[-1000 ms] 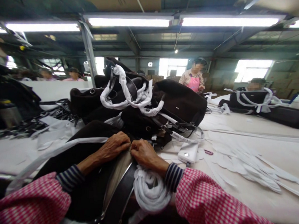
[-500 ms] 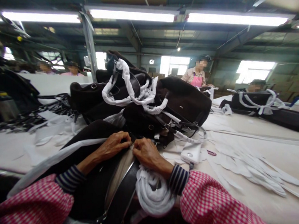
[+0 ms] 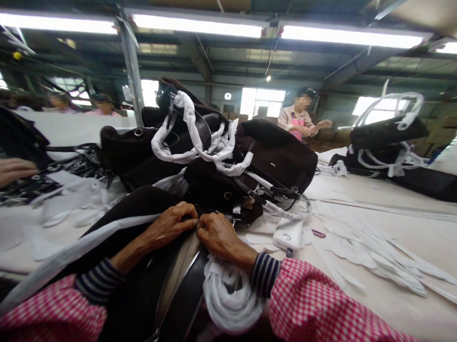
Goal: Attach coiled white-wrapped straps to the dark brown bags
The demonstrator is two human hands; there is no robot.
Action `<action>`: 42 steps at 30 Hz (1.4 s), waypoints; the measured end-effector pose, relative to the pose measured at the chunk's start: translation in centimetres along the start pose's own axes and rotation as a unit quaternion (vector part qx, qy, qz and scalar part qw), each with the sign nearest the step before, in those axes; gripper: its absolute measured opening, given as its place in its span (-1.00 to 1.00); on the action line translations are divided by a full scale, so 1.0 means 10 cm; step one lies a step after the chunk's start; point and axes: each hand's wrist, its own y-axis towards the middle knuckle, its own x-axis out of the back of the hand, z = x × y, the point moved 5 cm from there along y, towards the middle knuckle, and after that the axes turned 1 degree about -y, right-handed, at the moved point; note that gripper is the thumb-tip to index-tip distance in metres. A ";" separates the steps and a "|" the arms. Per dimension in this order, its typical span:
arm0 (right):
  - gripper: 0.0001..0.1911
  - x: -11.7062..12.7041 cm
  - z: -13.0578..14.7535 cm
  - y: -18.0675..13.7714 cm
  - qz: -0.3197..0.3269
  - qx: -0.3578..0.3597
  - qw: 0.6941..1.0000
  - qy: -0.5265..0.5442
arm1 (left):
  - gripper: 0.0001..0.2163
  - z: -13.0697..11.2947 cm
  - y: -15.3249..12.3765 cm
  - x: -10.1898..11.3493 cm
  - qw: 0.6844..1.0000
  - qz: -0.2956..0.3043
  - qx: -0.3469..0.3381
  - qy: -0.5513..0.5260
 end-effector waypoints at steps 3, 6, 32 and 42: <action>-0.84 0.00 -0.01 0.01 -0.002 0.000 1.000 0.011 | -0.83 0.01 0.00 0.01 1.000 -0.001 0.006 -0.002; -0.85 0.00 -0.04 0.00 -0.013 -0.008 0.999 0.033 | -0.83 0.04 0.01 0.01 1.000 0.002 0.018 0.002; -0.87 0.03 0.07 0.05 0.002 -0.033 0.999 0.037 | -0.86 0.09 0.02 0.02 1.000 -0.011 0.018 -0.015; -0.86 0.03 0.07 0.08 -0.002 -0.035 0.999 -0.002 | -0.85 0.10 0.02 0.02 0.999 -0.021 0.024 -0.019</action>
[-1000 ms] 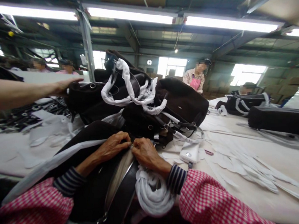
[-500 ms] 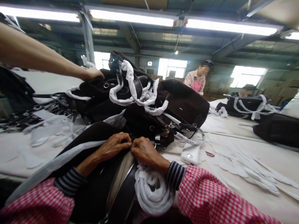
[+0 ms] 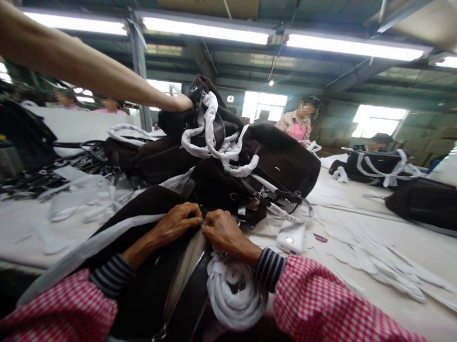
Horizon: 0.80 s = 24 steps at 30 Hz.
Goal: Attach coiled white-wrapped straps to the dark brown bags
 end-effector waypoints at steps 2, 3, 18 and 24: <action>-0.87 0.00 0.01 -0.01 0.008 0.000 1.000 0.006 | -0.85 -0.01 0.00 0.00 1.000 -0.001 0.001 -0.001; -0.87 0.00 0.02 -0.01 0.009 0.000 1.000 0.008 | -0.85 -0.01 0.00 0.00 1.000 -0.002 0.001 -0.001; -0.86 -0.08 -0.07 0.13 0.101 -0.032 0.992 0.063 | -0.86 0.02 0.02 0.00 1.000 0.003 -0.006 -0.016; -0.90 -0.12 -0.10 0.11 0.045 -0.015 0.996 0.080 | -0.79 0.03 0.01 -0.02 0.999 0.011 -0.026 -0.026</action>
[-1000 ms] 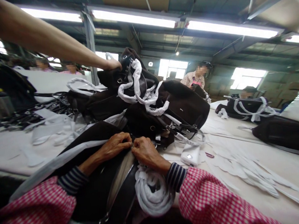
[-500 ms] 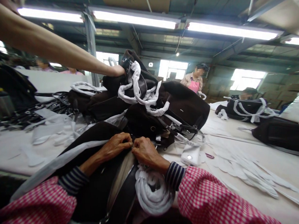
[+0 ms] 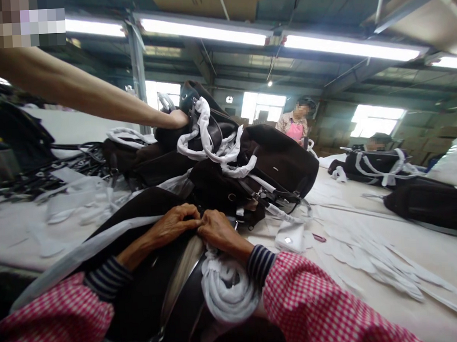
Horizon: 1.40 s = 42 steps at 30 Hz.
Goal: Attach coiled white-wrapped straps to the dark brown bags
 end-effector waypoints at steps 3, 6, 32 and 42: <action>-0.89 -0.03 0.04 0.00 -0.012 0.035 0.999 -0.038 | -0.79 0.00 0.01 0.00 1.000 0.003 -0.009 -0.004; -0.90 -0.04 0.06 0.01 -0.010 0.071 0.996 -0.057 | -0.76 -0.01 0.00 0.01 1.000 0.011 -0.009 -0.004; -0.89 -0.04 -0.02 -0.03 -0.051 0.048 0.997 -0.034 | -0.85 -0.03 -0.11 -0.01 0.992 -0.013 -0.106 0.069; -0.85 -0.03 -0.04 0.00 0.030 0.010 0.998 0.053 | -0.87 -0.02 -0.12 0.05 0.998 -0.012 -0.062 0.026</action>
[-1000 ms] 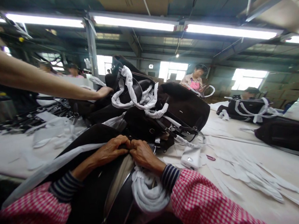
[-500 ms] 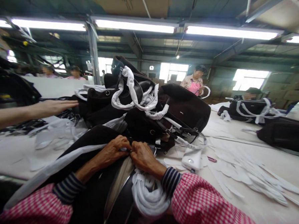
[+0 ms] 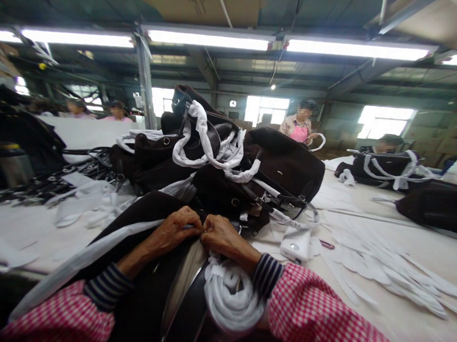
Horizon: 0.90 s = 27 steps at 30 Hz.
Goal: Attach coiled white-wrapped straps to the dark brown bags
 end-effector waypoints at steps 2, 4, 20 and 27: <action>-0.83 0.02 -0.02 0.00 0.005 -0.011 0.998 0.055 | -0.87 0.00 -0.01 0.01 0.999 0.001 0.034 -0.006; -0.79 0.07 -0.05 -0.02 -0.012 -0.032 0.992 0.121 | -0.86 -0.01 -0.01 -0.01 0.999 0.004 0.053 -0.010; -0.73 0.37 0.05 -0.23 -0.034 -0.046 0.877 0.477 | -0.73 0.00 0.02 -0.04 0.956 -0.029 0.065 -0.286; -0.65 0.24 0.17 -0.12 -0.069 0.008 0.910 0.410 | -0.69 0.07 -0.03 0.04 0.918 -0.111 0.109 -0.366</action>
